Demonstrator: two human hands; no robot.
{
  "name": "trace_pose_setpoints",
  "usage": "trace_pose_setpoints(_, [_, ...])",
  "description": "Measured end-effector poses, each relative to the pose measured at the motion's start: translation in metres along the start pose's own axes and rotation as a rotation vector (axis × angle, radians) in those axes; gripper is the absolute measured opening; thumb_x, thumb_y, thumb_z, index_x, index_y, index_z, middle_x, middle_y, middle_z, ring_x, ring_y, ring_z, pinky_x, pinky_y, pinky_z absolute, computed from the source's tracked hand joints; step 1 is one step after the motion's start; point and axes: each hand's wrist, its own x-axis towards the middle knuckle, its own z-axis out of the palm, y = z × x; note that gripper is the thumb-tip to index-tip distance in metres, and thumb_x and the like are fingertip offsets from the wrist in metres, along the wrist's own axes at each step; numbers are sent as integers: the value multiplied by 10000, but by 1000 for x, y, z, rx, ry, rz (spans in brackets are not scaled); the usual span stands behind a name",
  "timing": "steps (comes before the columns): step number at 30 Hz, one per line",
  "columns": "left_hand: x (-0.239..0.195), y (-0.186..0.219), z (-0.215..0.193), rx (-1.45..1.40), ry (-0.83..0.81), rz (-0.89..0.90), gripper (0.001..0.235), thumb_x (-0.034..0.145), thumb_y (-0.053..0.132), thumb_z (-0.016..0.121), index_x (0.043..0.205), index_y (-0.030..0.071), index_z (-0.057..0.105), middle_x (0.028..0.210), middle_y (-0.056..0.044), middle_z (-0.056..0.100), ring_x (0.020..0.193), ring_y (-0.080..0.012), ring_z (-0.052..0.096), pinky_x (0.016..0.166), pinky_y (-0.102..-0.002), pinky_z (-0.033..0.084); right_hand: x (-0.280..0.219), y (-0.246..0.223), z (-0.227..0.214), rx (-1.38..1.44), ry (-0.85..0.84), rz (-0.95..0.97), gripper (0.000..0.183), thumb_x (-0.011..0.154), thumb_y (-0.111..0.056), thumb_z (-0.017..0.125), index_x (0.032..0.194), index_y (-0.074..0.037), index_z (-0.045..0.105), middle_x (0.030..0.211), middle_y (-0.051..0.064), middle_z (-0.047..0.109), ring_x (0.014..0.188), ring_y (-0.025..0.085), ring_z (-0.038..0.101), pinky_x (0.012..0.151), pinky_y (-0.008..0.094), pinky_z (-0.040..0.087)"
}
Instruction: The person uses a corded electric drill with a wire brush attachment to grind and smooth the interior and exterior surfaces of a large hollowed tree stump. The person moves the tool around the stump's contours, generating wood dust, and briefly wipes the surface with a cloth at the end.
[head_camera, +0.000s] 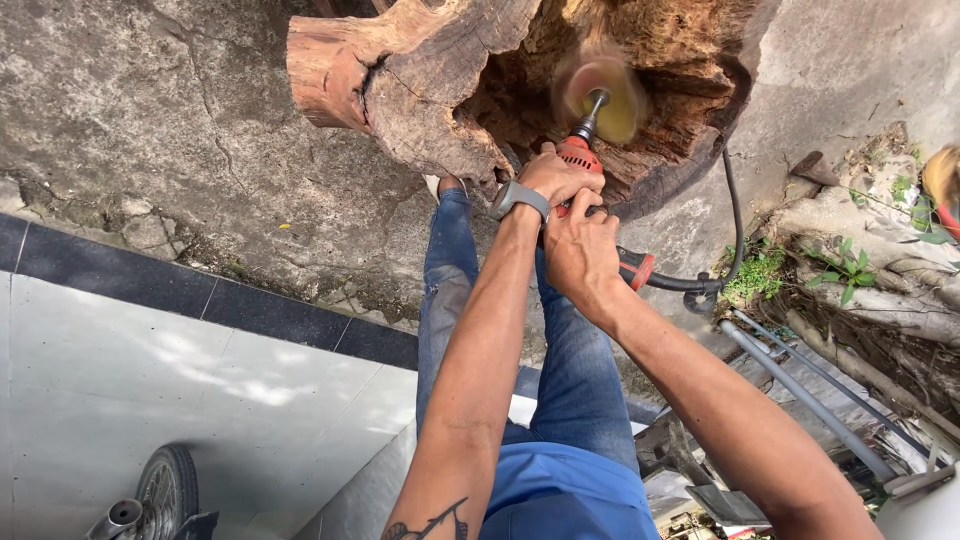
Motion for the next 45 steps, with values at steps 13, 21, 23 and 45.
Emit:
trace_pose_setpoints(13, [-8,2,3,57,-76,36,1166,531,623,865,1386,-14,395,1384,-253,570,1353,-403,539,1144,-500,425,-20,-18,-24,5,28,83,315,899,-142,567,1195,-49,624,1147,388,512,762,420,670,700,567,510])
trace_pose_setpoints(21, [-52,4,-23,83,-156,83,1301,523,587,877,1466,-91,289,1384,-293,570,1366,-418,523,1153,-524,411,-36,-31,-36,5,0,126,308,909,-169,564,1196,-68,611,1188,362,515,794,391,683,753,548,521])
trace_pose_setpoints(23, [-83,15,-34,111,-157,81,1279,525,554,881,1463,-81,287,1374,-278,580,1363,-402,529,1152,-513,415,-40,-33,-33,21,6,129,317,903,-168,572,1197,-56,610,1184,369,516,804,403,685,757,554,522])
trace_pose_setpoints(45, [-147,32,-50,148,-120,126,1208,558,548,867,1489,12,315,1387,-267,584,1351,-417,535,1151,-527,421,-60,-36,-21,78,-6,152,419,877,-165,606,1288,-88,584,1248,409,492,870,473,700,1004,695,393])
